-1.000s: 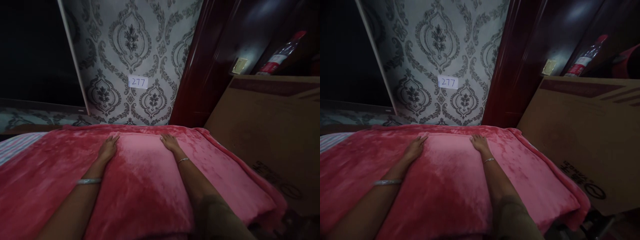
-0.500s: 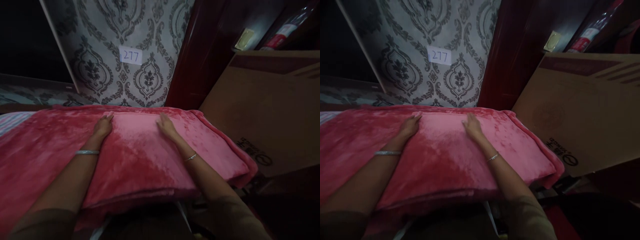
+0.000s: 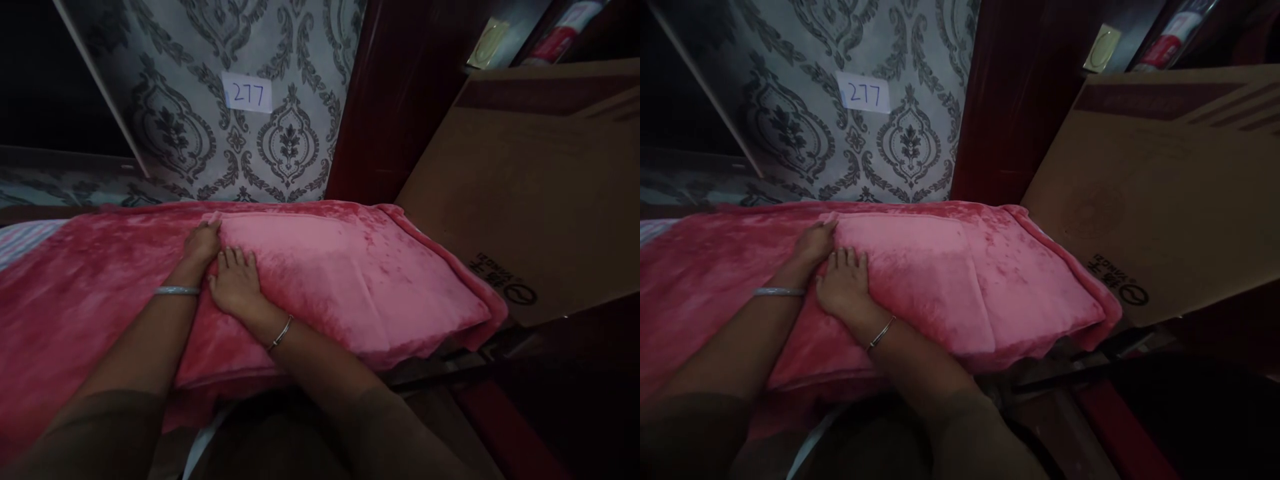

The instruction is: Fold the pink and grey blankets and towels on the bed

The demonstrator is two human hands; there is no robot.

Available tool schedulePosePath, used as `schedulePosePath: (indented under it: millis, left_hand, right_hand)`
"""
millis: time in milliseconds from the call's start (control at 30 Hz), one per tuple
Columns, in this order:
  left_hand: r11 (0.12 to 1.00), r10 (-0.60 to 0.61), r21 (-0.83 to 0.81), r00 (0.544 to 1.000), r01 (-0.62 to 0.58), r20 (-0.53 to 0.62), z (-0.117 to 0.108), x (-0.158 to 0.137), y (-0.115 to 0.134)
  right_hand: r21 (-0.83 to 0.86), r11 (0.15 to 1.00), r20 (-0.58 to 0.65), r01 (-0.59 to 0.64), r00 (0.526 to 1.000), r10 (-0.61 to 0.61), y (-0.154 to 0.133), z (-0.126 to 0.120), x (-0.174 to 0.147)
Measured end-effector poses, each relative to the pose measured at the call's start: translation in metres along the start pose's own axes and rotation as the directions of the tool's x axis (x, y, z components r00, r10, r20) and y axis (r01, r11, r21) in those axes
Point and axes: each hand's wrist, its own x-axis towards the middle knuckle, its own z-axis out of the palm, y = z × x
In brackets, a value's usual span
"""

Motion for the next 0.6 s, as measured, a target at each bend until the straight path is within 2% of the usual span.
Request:
schedulePosePath:
  millis: [200,400,600]
  left_hand:
    - [1.000,-0.014,0.004,1.000,0.014,0.022,-0.003,-0.002,0.002]
    - [0.998,-0.031,-0.058,0.999,0.033,0.032,-0.005,0.000,0.002]
    - [0.993,-0.022,-0.112,1.000,0.025,0.022,-0.006,0.001,0.000]
  right_hand:
    - [-0.019,0.997,0.009,-0.074,0.997,0.074,0.032,-0.013,-0.005]
    - [-0.075,0.970,0.008,-0.232,0.972,0.233,0.089,-0.041,-0.027]
    - [-0.156,0.885,-0.043,-0.438,0.898,0.437,0.155,-0.071,-0.073]
